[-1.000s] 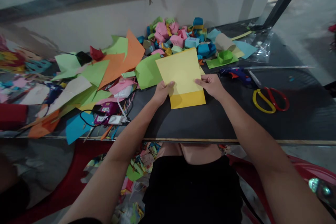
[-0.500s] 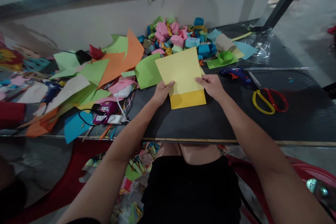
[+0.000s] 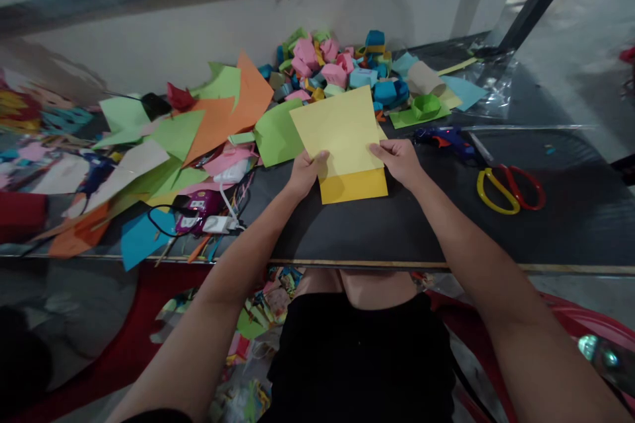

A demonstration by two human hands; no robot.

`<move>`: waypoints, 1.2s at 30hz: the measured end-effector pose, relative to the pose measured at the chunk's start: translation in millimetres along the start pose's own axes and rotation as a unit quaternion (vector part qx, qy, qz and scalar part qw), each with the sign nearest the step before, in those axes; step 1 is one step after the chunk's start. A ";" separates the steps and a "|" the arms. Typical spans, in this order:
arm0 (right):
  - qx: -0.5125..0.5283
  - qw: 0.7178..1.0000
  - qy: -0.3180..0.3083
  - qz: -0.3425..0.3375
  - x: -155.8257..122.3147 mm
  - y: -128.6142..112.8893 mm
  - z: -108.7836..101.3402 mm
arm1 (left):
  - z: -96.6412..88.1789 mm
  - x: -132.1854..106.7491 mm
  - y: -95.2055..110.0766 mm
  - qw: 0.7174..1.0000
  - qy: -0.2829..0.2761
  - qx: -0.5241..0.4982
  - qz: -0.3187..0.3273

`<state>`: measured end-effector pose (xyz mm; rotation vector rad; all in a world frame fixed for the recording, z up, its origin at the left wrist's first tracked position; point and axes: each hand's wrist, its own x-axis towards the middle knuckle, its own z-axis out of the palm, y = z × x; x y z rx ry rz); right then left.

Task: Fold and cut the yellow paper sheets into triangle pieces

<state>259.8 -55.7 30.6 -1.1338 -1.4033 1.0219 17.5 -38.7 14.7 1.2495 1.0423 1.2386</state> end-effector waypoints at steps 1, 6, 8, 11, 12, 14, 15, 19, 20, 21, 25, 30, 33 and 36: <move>-0.002 1.000 -0.002 -0.001 -0.1 -0.2 0.3 | -1.1 0.3 0.8 1.000 -0.001 -0.002 -0.002; -0.007 1.000 -0.024 -0.002 -1.2 -3.1 3.0 | -6.6 2.0 5.9 1.000 0.003 -0.013 -0.017; -0.001 0.999 -0.032 0.004 -1.8 -4.3 3.7 | -7.0 2.4 6.5 1.000 0.010 -0.012 -0.022; -0.001 0.999 -0.035 0.013 -2.6 -6.2 3.7 | -6.7 2.9 5.2 0.999 0.012 -0.001 -0.033; -0.005 0.999 -0.034 0.014 -2.9 -6.6 3.6 | -6.8 3.0 4.4 0.999 0.008 0.005 -0.039; -0.012 0.999 -0.033 0.016 -3.4 -7.0 3.0 | -7.3 3.3 1.7 0.999 -0.002 0.018 -0.046; -0.014 0.999 -0.034 0.018 -3.6 -6.8 2.6 | -7.8 3.6 -0.1 0.999 -0.008 0.025 -0.048; -0.013 0.999 -0.041 0.034 -3.8 -3.5 1.4 | -11.8 8.0 -8.8 0.996 -0.046 0.060 -0.043; -0.012 0.998 -0.039 0.038 -3.8 -2.3 1.3 | -14.0 9.9 -10.0 0.995 -0.052 0.075 -0.035; -0.011 0.999 -0.032 0.041 -3.7 -1.0 1.3 | -16.8 11.9 -10.1 0.994 -0.048 0.096 -0.017; -0.003 0.999 0.014 0.052 -2.0 4.6 2.5 | -31.4 12.0 3.2 0.946 0.021 0.289 0.148; -0.022 0.997 0.038 0.065 0.0 13.7 5.8 | -24.7 -18.7 26.1 0.778 -0.218 0.516 0.284; -0.085 0.990 0.083 0.075 -1.7 19.4 10.9 | -3.4 -41.4 27.6 0.714 -0.283 0.578 0.277; -0.131 0.980 0.120 0.088 -6.7 21.9 19.9 | 17.7 -56.0 26.4 0.686 -0.266 0.628 0.255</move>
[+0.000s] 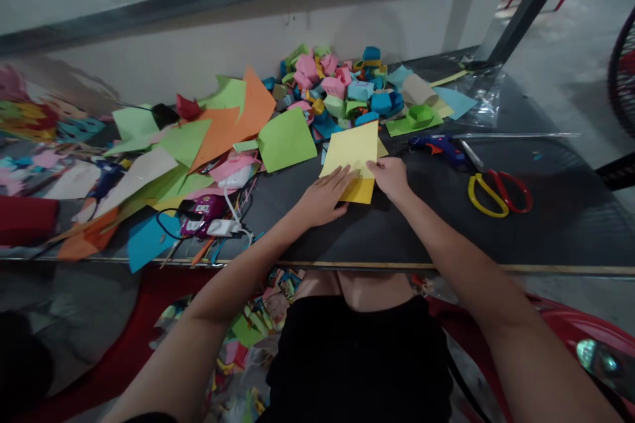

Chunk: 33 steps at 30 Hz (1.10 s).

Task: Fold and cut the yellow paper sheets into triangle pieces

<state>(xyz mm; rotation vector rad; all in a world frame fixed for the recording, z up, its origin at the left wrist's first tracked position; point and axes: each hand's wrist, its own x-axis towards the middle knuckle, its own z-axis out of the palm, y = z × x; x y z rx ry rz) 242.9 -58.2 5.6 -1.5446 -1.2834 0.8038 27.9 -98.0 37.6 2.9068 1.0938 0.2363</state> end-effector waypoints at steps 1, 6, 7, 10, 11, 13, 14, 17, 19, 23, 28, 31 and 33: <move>-0.006 1.000 0.004 0.002 -3.1 -0.8 2.7 | 0.3 2.2 5.8 1.000 0.003 0.015 -0.008; 0.037 0.997 -0.038 0.048 -14.8 -9.5 10.2 | 0.5 12.8 11.5 0.999 -0.011 0.041 0.017; 0.062 0.994 -0.061 0.072 -14.5 -11.0 10.0 | 1.6 13.2 7.9 0.999 -0.018 0.036 0.030; 0.143 0.977 -0.101 0.122 -7.8 -14.1 5.2 | 8.2 7.9 -9.0 0.997 -0.010 0.010 0.073; 0.153 0.977 -0.089 0.118 -4.8 -14.7 2.0 | 10.9 4.1 -15.5 0.996 -0.003 -0.004 0.089; 0.126 0.990 -0.033 0.056 0.4 -15.7 -6.6 | 16.1 -5.6 -27.7 0.992 0.010 -0.036 0.118; 0.090 0.996 -0.001 0.003 2.2 -16.0 -11.7 | 17.9 -11.0 -33.0 0.991 0.019 -0.051 0.124; -0.037 0.984 0.045 -0.169 5.1 -15.9 -27.1 | 18.6 -27.0 -46.3 0.983 0.009 -0.096 0.153; -0.101 0.968 0.028 -0.227 6.8 -14.7 -34.4 | 15.4 -35.8 -54.2 0.976 -0.016 -0.122 0.178; -0.161 0.962 -0.010 -0.222 10.4 -13.9 -39.4 | 6.9 -47.6 -68.4 0.964 -0.041 -0.160 0.209; -0.156 0.947 -0.057 -0.274 0.4 -21.2 -42.8 | -3.4 -57.1 -72.6 0.948 -0.083 -0.199 0.233; -0.145 0.924 -0.136 -0.327 -12.0 -19.2 -45.5 | -11.2 -60.3 -65.4 0.924 -0.164 -0.227 0.260; -0.159 0.908 -0.175 -0.347 -17.2 -13.1 -46.7 | -15.7 -59.1 -60.3 0.903 -0.228 -0.248 0.269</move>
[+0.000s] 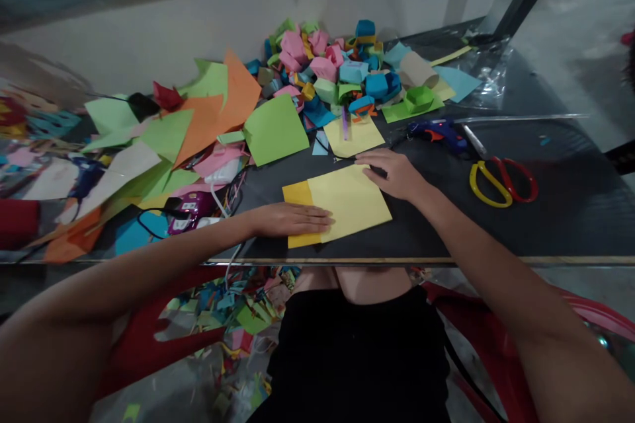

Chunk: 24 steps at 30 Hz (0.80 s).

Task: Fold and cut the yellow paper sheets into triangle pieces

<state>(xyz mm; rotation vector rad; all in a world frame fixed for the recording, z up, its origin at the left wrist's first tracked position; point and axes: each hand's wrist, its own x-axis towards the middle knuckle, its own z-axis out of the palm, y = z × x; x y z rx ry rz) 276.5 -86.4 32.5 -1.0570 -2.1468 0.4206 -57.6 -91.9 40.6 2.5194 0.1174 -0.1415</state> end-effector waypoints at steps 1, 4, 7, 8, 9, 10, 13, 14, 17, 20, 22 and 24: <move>-0.011 1.000 -0.012 -0.002 -2.9 2.2 1.4 | -1.7 2.0 1.4 1.000 -0.021 -0.017 0.002; -0.069 0.997 0.005 0.036 -7.3 11.5 3.9 | -6.8 8.1 -1.0 0.998 -0.032 -0.047 0.011; -0.110 0.990 0.048 0.074 -8.7 14.7 4.1 | -6.5 12.3 -7.6 0.999 0.016 -0.049 0.009; -0.112 0.990 0.045 0.070 -9.5 12.7 4.0 | -4.9 13.1 -9.2 0.998 0.034 -0.047 0.009; -0.110 0.992 0.031 0.055 -10.6 9.0 4.0 | -2.8 13.7 -10.0 0.998 0.050 -0.046 0.012; -0.106 0.994 0.009 0.032 -12.0 4.1 3.9 | -0.7 14.0 -10.2 0.997 0.062 -0.045 0.017; -0.113 0.991 -0.059 -0.039 -16.2 -13.8 4.1 | 2.7 14.0 -7.6 0.996 0.073 -0.046 0.022; -0.119 0.988 -0.075 -0.055 -17.2 -18.9 4.7 | 2.3 13.8 -6.2 0.996 0.069 -0.048 0.020; -0.126 0.978 -0.141 -0.089 -18.9 -26.4 11.3 | -1.8 13.4 -2.0 0.997 0.053 -0.052 0.009; -0.132 0.964 -0.206 -0.099 -20.0 -23.4 23.2 | -5.2 13.0 0.8 0.997 0.050 -0.056 0.006; -0.141 0.961 -0.220 -0.095 -20.5 -19.5 29.3 | -5.2 12.8 1.8 0.997 0.052 -0.058 -0.003; -0.143 0.960 -0.222 -0.093 -20.2 -17.3 31.1 | -3.8 12.8 1.9 0.996 0.054 -0.064 -0.019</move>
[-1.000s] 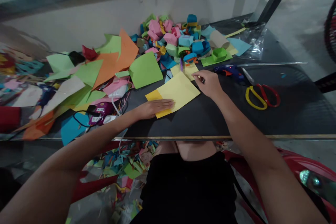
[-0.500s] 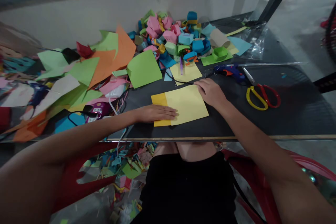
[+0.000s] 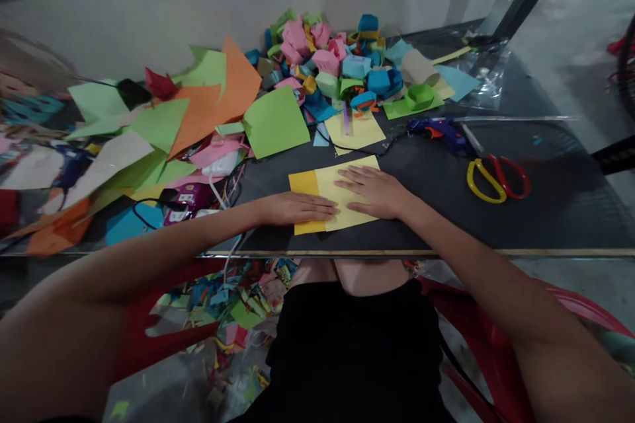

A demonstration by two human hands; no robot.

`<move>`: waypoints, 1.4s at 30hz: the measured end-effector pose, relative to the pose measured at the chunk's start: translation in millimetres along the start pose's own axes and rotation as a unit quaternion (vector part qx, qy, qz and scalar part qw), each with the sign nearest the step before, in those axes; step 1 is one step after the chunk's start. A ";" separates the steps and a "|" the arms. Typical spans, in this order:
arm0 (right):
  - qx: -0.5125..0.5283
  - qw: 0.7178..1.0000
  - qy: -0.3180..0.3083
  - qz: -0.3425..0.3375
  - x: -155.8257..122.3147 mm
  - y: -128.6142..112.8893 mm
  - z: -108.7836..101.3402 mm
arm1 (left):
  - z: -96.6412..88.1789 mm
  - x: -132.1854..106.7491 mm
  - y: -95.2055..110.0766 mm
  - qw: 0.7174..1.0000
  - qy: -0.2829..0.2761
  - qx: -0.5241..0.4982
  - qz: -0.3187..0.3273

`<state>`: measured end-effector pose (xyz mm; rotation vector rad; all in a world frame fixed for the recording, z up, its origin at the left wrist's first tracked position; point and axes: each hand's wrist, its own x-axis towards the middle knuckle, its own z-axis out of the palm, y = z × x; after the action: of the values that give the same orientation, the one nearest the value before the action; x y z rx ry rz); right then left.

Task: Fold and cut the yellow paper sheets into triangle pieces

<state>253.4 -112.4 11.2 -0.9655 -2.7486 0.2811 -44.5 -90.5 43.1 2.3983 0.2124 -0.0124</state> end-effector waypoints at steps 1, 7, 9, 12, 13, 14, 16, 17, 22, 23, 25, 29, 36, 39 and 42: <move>0.001 1.000 0.000 0.002 0.4 0.2 -0.9 | 0.8 0.1 -0.3 1.000 0.003 -0.003 -0.007; 0.001 1.000 0.000 0.028 13.2 -11.8 -14.1 | 1.3 -0.7 -1.0 0.999 0.026 0.021 0.005; -0.002 1.000 -0.008 0.016 20.7 -18.2 -12.3 | 1.0 -3.1 0.1 0.999 0.018 0.049 0.014; -0.004 0.999 -0.039 -0.009 29.5 -22.6 -3.1 | 2.4 -7.9 2.3 0.996 0.027 0.089 0.012; -0.007 0.999 -0.047 -0.010 31.3 -22.3 0.2 | 3.3 -9.5 2.9 0.994 0.034 0.103 0.005; -0.011 0.999 -0.050 -0.006 32.5 -21.2 3.1 | 4.4 -11.2 3.2 0.992 0.039 0.117 -0.005; -0.019 0.999 -0.044 0.002 33.6 -18.2 7.1 | 6.9 -14.1 2.7 0.988 0.055 0.142 -0.025; -0.022 0.999 -0.040 0.003 33.8 -16.7 8.1 | 8.4 -15.4 1.9 0.986 0.067 0.152 -0.031; -0.026 0.999 -0.036 0.008 33.9 -13.1 8.6 | 18.3 -19.0 -4.8 0.973 0.143 0.178 -0.042; -0.025 0.999 -0.039 0.006 34.1 -12.7 8.9 | 20.2 -19.1 -5.7 0.970 0.150 0.185 -0.042; -0.024 0.999 -0.047 0.000 34.4 -11.5 9.8 | 23.0 -19.5 -6.1 0.966 0.154 0.203 -0.042; -0.027 0.999 -0.045 -0.011 34.4 -7.8 13.5 | 23.5 -22.1 -1.5 0.959 0.141 0.239 -0.056; -0.025 0.999 -0.016 -0.033 33.8 -4.5 17.4 | 26.3 -17.6 3.8 0.909 0.307 0.229 -0.165; -0.031 0.999 -0.013 -0.038 32.5 -7.4 15.3 | 38.5 -11.0 -4.2 0.880 0.396 0.174 -0.195; -0.043 0.997 -0.017 -0.059 31.9 -10.6 12.7 | 55.6 -6.1 -13.4 0.827 0.479 0.121 -0.267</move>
<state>219.4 -101.8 6.1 -0.8202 -2.8559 0.1615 -49.7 -118.9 -6.7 2.2867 1.4065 0.9671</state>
